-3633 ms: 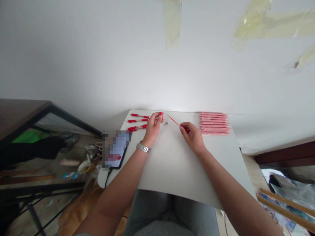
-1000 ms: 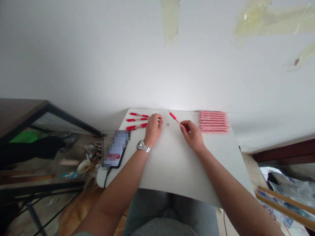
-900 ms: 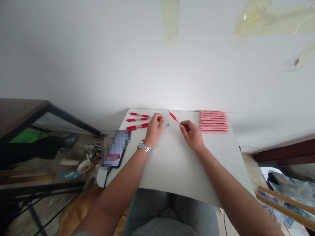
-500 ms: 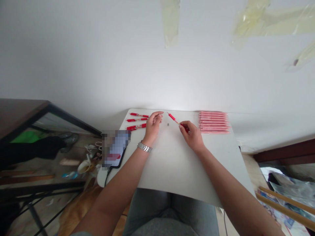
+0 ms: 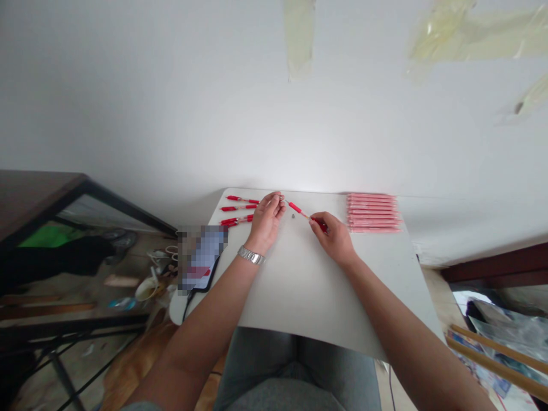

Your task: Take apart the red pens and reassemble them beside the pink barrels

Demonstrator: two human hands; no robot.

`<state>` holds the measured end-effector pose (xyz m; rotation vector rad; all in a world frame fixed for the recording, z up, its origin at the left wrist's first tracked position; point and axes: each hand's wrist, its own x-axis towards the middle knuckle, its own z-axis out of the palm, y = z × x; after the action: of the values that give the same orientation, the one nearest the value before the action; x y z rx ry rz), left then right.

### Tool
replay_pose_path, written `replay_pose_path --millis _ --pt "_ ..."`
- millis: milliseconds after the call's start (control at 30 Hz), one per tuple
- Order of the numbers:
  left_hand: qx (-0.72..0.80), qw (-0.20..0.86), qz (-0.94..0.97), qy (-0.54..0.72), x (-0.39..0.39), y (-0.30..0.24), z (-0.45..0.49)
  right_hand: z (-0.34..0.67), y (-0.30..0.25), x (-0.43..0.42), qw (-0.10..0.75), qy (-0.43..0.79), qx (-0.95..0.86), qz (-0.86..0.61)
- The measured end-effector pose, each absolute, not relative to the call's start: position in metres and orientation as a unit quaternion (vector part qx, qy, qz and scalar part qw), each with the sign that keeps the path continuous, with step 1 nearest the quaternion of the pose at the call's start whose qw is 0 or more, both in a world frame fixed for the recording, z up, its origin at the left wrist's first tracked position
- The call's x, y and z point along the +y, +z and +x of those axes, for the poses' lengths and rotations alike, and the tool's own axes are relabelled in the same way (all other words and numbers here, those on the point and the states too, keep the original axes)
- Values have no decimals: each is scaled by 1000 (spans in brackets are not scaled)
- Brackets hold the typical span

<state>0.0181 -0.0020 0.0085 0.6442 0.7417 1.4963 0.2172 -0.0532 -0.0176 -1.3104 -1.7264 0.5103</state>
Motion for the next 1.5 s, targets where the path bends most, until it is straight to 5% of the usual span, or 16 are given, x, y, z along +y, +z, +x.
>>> replay_pose_path --millis 1200,1333,1500 --pt "361 606 403 583 -4 3 18 216 -15 -54 455 208 -691 -522" --pt "383 534 474 586 -4 3 13 217 -16 -53 459 212 -685 -525" --pt "442 311 640 546 -7 7 2 217 -18 -53 469 217 -673 -529"
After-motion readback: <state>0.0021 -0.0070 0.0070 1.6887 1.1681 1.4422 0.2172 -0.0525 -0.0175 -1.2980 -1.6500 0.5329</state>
